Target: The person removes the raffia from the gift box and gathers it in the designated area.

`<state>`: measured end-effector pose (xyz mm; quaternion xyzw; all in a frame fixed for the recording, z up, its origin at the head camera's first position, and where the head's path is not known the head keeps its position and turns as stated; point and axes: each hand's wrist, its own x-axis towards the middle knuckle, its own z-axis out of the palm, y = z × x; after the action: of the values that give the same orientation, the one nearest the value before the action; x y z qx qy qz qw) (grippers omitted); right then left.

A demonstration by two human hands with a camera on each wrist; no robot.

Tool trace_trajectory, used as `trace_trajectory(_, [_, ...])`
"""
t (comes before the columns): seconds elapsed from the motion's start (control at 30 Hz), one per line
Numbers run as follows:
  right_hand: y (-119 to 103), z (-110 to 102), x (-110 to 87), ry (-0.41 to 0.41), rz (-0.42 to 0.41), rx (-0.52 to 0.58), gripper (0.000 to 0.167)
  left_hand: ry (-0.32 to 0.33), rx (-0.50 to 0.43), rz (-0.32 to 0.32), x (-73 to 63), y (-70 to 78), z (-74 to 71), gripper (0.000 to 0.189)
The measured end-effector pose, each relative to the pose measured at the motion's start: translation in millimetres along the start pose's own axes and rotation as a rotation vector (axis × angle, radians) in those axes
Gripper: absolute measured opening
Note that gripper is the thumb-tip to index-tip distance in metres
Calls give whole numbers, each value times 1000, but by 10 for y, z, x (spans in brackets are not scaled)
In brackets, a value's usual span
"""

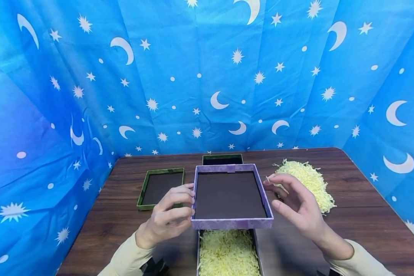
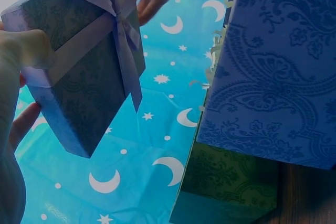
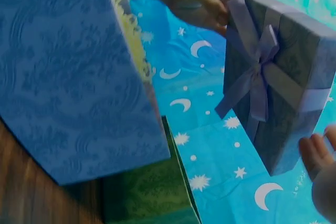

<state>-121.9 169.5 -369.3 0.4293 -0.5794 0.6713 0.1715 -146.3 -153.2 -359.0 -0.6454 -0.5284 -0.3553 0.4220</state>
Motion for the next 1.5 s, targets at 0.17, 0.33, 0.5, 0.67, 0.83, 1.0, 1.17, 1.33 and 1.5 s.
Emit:
trace_trajectory(0.17, [-44,17,-35,73,346,23,38,-7,3,-3,-22,1,1,4])
trace_trajectory(0.33, [-16,34,-40,77,548,348,33,-9,11,-6,-37,5,11,3])
trace_trajectory(0.5, [-5,18,-44,46,691,545,30,-3,25,-2,-45,-3,16,3])
trace_trajectory(0.67, [25,0,-46,-8,756,734,34,-7,48,1,-57,6,27,2])
trace_trajectory(0.83, [34,-7,-55,-3,795,830,38,-19,58,13,-62,14,38,2])
trace_trajectory(1.0, [25,-10,-47,-6,806,848,39,-12,63,26,-50,9,45,3])
trace_trajectory(1.17, [10,-13,-21,-22,808,853,37,-5,59,20,-40,14,40,3])
trace_trajectory(1.33, [-2,-5,-9,-6,816,821,35,-25,82,-24,-61,22,29,3])
trace_trajectory(1.5, [-3,-4,-8,0,813,802,35,-27,117,-71,-107,28,26,3])
